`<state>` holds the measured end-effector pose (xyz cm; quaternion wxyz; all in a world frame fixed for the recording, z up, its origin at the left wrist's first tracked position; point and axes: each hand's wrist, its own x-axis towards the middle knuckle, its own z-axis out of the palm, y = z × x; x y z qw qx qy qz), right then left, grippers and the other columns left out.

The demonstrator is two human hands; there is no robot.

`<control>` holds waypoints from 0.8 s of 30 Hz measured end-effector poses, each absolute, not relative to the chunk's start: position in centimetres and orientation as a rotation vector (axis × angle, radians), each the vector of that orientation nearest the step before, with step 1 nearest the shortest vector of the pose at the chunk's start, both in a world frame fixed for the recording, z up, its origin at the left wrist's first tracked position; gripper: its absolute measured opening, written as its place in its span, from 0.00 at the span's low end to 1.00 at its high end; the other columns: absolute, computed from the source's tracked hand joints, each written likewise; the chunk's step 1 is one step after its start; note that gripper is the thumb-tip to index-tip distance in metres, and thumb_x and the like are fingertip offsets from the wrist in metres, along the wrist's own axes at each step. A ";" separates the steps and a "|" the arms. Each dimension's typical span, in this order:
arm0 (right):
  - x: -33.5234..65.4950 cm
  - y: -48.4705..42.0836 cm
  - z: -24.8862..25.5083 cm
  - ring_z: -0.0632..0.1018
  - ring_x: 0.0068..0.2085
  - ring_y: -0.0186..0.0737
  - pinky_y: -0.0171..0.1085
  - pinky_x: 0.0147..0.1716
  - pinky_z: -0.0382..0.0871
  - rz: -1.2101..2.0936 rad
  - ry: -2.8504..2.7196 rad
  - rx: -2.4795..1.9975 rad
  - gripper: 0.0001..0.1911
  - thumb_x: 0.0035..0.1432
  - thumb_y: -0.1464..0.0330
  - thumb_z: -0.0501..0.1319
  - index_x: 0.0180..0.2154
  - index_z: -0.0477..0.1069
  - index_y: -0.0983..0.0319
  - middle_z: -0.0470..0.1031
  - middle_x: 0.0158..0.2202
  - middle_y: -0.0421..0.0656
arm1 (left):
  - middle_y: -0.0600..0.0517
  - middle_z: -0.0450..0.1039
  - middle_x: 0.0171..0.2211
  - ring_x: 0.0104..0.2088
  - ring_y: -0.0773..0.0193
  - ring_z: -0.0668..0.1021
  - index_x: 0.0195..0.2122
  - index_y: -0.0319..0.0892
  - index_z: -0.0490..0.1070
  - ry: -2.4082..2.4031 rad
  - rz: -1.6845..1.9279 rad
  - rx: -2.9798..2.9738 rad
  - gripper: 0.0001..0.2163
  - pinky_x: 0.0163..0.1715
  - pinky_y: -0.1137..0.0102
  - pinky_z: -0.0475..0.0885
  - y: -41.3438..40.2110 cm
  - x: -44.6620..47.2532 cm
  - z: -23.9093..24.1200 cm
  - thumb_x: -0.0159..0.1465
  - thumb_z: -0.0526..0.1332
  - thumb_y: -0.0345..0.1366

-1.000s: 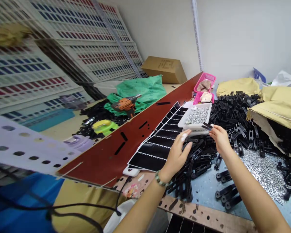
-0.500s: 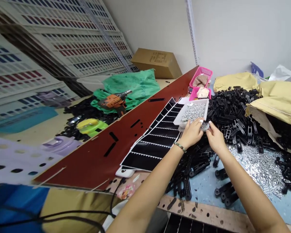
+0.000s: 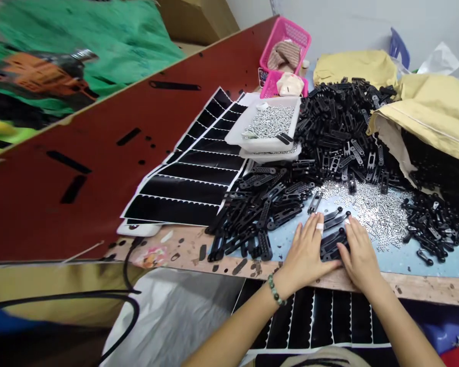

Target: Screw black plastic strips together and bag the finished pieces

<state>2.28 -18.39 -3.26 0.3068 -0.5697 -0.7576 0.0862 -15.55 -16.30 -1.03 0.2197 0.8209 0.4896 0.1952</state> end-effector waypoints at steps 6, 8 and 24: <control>0.5 -16.3 -3.1 0.56 0.66 0.51 0.60 0.61 0.55 0.263 -2.219 -1.529 0.27 0.67 0.63 0.48 0.64 0.53 0.63 0.56 0.65 0.53 | 0.35 0.60 0.54 0.57 0.43 0.63 0.60 0.33 0.53 1.344 0.718 2.241 0.35 0.57 0.46 0.62 -14.8 -14.5 -1.9 0.51 0.62 0.35; 0.2 -16.3 -2.8 0.56 0.66 0.49 0.59 0.62 0.53 0.312 -2.272 -1.496 0.26 0.67 0.64 0.47 0.64 0.53 0.63 0.56 0.65 0.52 | 0.35 0.60 0.53 0.56 0.44 0.63 0.58 0.31 0.54 1.308 0.743 2.266 0.32 0.57 0.47 0.62 -14.8 -14.3 -1.9 0.51 0.60 0.32; 6.9 -17.1 -0.6 0.79 0.41 0.46 0.53 0.46 0.71 0.614 -1.391 -1.311 0.12 0.63 0.64 0.55 0.45 0.74 0.60 0.74 0.48 0.49 | 0.40 0.64 0.53 0.53 0.49 0.67 0.61 0.38 0.53 1.309 0.802 2.134 0.38 0.55 0.54 0.67 -20.0 -19.9 3.0 0.51 0.66 0.42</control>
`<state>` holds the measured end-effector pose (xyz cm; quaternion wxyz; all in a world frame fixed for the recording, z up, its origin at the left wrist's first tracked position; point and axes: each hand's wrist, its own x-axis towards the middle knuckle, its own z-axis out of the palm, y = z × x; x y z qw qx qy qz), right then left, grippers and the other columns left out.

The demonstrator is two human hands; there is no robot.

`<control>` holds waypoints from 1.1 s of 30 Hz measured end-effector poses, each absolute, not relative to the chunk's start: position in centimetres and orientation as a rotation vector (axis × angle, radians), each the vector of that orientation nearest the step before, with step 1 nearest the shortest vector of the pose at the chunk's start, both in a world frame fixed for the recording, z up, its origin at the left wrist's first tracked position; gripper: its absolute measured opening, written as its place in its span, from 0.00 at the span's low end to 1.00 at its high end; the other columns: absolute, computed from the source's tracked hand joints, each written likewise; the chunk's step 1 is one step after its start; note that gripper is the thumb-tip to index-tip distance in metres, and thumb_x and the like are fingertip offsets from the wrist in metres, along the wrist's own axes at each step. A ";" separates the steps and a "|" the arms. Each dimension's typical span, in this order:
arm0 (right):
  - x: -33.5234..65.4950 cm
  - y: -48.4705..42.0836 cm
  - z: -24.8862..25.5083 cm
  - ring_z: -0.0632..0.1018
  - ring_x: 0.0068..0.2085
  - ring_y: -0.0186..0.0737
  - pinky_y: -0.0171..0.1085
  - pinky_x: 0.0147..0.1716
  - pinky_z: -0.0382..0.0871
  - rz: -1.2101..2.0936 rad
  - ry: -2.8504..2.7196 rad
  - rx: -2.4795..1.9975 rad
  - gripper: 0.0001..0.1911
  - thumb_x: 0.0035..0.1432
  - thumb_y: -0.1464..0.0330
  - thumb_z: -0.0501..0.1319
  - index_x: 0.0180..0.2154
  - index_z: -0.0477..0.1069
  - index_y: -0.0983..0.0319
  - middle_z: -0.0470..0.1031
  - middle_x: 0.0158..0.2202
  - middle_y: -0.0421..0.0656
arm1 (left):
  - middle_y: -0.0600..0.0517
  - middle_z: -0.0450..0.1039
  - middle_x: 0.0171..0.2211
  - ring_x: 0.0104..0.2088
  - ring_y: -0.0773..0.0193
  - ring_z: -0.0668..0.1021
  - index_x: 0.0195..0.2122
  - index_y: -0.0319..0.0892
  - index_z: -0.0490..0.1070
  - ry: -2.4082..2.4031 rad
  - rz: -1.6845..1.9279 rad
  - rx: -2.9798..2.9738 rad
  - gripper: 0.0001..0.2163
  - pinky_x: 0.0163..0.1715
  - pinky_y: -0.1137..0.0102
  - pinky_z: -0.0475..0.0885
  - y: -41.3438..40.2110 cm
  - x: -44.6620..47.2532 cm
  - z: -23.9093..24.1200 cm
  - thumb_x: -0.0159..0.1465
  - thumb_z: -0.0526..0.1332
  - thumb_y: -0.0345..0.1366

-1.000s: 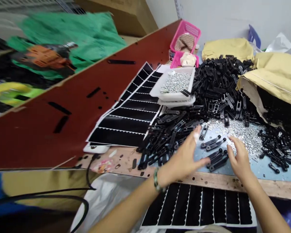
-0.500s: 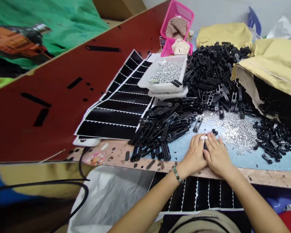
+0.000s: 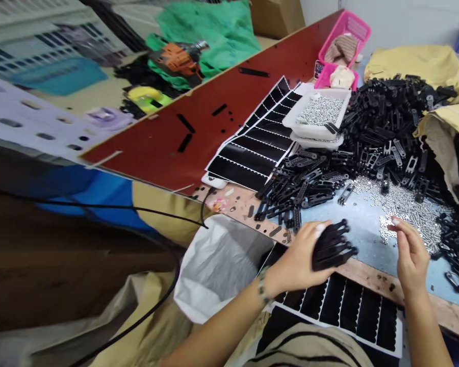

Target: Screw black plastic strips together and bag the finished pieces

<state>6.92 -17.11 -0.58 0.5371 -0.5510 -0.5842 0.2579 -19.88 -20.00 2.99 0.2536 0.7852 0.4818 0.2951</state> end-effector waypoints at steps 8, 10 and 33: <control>-1.0 -12.9 -0.8 0.73 0.47 0.47 0.48 0.47 0.70 0.474 -2.002 -1.203 0.14 0.64 0.69 0.53 0.50 0.69 0.60 0.71 0.46 0.50 | 0.42 0.56 0.62 0.60 0.43 0.63 0.64 0.46 0.50 2.087 0.511 2.020 0.34 0.58 0.48 0.61 -31.1 -37.3 1.1 0.60 0.60 0.48; -4.2 -11.2 -1.0 0.71 0.48 0.49 0.48 0.46 0.69 0.353 -2.177 -1.171 0.16 0.63 0.71 0.53 0.51 0.68 0.62 0.71 0.47 0.51 | 0.43 0.53 0.63 0.62 0.44 0.61 0.64 0.46 0.50 2.162 0.538 1.987 0.31 0.60 0.49 0.59 -31.4 -37.0 0.1 0.62 0.58 0.49; -0.4 -10.2 0.3 0.76 0.38 0.40 0.40 0.38 0.73 0.697 -1.763 -1.179 0.13 0.56 0.69 0.62 0.45 0.67 0.58 0.73 0.39 0.43 | 0.35 0.53 0.63 0.64 0.46 0.58 0.68 0.38 0.39 1.390 0.856 2.667 0.32 0.61 0.48 0.55 -11.7 -18.2 0.7 0.67 0.53 0.38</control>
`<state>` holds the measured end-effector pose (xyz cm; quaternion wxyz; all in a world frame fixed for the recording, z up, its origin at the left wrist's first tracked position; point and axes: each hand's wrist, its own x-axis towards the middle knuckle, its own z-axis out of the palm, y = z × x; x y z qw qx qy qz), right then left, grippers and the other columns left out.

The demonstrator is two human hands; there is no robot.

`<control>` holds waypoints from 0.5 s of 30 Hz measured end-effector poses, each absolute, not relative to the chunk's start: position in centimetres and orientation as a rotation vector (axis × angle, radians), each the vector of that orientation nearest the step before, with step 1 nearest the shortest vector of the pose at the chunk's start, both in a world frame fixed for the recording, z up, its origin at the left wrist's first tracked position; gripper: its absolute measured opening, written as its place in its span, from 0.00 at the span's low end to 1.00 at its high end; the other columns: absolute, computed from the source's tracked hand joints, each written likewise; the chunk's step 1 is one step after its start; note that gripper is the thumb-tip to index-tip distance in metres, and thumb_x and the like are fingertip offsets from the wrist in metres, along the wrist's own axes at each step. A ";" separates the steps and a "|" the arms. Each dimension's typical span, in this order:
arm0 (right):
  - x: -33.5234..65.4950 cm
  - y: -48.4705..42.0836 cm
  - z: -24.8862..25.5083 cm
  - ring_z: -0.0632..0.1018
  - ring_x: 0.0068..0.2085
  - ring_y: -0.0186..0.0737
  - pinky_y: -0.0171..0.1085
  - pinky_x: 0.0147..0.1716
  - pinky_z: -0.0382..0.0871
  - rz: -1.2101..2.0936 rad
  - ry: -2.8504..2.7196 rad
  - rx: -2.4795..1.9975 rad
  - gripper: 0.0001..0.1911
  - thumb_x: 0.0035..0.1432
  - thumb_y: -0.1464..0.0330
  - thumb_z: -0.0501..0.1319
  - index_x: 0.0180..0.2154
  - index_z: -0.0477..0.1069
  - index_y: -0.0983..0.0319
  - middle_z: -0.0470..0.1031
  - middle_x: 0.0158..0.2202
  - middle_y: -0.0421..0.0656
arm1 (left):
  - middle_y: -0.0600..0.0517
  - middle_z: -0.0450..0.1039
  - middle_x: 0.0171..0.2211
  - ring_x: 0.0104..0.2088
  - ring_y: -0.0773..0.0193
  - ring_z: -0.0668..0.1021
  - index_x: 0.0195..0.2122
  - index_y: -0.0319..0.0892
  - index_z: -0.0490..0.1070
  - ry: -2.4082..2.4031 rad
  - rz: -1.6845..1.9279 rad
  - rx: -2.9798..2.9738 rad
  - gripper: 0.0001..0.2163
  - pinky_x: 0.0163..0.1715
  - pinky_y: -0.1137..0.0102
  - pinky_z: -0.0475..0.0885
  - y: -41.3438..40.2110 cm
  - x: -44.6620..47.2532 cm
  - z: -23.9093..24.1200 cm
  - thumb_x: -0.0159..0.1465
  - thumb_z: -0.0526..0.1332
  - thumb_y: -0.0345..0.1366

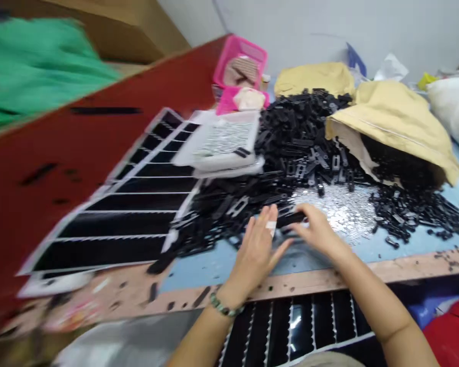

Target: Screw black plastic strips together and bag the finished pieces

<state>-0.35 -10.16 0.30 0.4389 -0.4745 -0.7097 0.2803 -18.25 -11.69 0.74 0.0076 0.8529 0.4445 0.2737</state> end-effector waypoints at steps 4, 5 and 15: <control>4.5 -11.7 1.7 0.75 0.40 0.38 0.37 0.39 0.72 0.721 -1.865 -1.255 0.11 0.62 0.67 0.56 0.47 0.67 0.57 0.73 0.42 0.43 | 0.44 0.74 0.46 0.46 0.54 0.77 0.63 0.41 0.55 1.134 0.752 2.485 0.22 0.48 0.62 0.71 -11.0 -17.1 2.6 0.67 0.48 0.34; 6.6 -11.8 1.9 0.75 0.40 0.39 0.38 0.40 0.71 0.547 -1.791 -1.412 0.10 0.63 0.67 0.53 0.45 0.68 0.58 0.74 0.41 0.44 | 0.45 0.75 0.43 0.43 0.55 0.78 0.60 0.42 0.59 1.155 0.713 2.367 0.20 0.45 0.63 0.72 -10.9 -16.9 2.8 0.68 0.49 0.37; 15.7 -10.6 2.2 0.71 0.44 0.47 0.43 0.44 0.65 0.008 -1.756 -2.122 0.11 0.63 0.70 0.54 0.44 0.72 0.61 0.72 0.40 0.49 | 0.54 0.70 0.28 0.30 0.62 0.75 0.39 0.43 0.62 1.082 0.449 1.630 0.12 0.35 0.67 0.70 -11.2 -12.4 1.4 0.65 0.49 0.45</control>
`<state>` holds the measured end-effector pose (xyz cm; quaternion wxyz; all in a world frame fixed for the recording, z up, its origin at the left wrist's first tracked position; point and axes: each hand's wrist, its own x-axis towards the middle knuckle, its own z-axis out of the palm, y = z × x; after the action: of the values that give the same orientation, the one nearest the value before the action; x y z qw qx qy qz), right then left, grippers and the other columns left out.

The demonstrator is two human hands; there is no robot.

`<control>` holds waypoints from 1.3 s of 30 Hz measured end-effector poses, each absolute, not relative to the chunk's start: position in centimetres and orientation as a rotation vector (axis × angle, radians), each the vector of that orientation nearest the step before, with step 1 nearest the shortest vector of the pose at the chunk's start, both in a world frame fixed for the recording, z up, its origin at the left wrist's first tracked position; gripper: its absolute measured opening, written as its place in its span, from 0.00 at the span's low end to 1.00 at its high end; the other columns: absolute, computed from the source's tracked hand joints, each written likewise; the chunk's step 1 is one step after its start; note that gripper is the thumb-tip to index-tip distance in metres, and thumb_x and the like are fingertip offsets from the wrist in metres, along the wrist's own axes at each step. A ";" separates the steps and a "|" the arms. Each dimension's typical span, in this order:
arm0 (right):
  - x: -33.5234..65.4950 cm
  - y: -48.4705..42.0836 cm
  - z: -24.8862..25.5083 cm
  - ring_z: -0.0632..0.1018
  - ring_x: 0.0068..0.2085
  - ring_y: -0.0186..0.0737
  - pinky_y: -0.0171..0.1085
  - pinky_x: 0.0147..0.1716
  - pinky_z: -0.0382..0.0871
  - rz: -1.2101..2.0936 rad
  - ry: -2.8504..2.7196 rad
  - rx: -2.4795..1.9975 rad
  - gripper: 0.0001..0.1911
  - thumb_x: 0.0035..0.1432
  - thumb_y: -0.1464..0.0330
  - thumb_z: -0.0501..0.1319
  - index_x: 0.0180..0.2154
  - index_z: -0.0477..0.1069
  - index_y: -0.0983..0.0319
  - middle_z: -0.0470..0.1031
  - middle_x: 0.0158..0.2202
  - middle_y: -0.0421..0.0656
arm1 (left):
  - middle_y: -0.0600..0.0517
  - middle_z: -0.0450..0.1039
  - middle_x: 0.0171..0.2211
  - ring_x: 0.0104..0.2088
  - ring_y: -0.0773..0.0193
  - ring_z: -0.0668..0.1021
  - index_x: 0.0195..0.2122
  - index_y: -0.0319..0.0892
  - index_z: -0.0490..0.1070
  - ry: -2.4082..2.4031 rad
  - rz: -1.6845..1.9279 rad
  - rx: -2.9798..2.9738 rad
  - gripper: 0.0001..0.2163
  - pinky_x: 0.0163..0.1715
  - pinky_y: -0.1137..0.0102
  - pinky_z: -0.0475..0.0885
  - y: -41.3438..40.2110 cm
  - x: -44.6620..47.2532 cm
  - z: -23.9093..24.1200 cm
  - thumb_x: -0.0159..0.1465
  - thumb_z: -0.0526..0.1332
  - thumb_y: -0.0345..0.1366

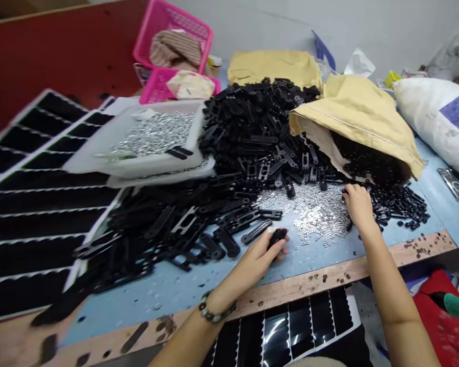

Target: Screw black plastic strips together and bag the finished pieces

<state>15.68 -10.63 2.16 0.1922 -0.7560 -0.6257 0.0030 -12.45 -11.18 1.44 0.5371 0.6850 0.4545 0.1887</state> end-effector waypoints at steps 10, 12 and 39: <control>5.2 -15.8 2.8 0.73 0.31 0.37 0.36 0.32 0.68 0.856 -1.804 -1.455 0.08 0.61 0.67 0.56 0.41 0.70 0.59 0.73 0.31 0.41 | 0.50 0.71 0.38 0.38 0.59 0.75 0.44 0.43 0.62 0.996 0.587 1.981 0.10 0.38 0.65 0.71 -12.7 -13.2 1.5 0.67 0.53 0.42; 5.0 -15.6 2.8 0.72 0.28 0.36 0.35 0.30 0.67 0.901 -1.817 -1.460 0.06 0.60 0.67 0.57 0.39 0.70 0.59 0.73 0.29 0.39 | 0.50 0.71 0.35 0.35 0.59 0.75 0.42 0.42 0.63 1.045 0.554 2.141 0.10 0.34 0.66 0.70 -12.8 -13.6 1.2 0.68 0.52 0.43; 6.9 -19.9 -3.4 0.74 0.40 0.44 0.46 0.41 0.70 0.273 -1.936 -1.521 0.10 0.64 0.70 0.54 0.44 0.73 0.57 0.74 0.39 0.47 | 0.50 0.69 0.43 0.44 0.59 0.69 0.42 0.43 0.70 0.679 0.392 2.480 0.05 0.47 0.62 0.65 -10.1 -11.8 -1.8 0.66 0.57 0.31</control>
<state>6.90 -19.92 -3.41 0.3261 -0.5803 -0.7389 0.1044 -11.75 -10.12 -1.76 0.2670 0.9189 0.2515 0.1452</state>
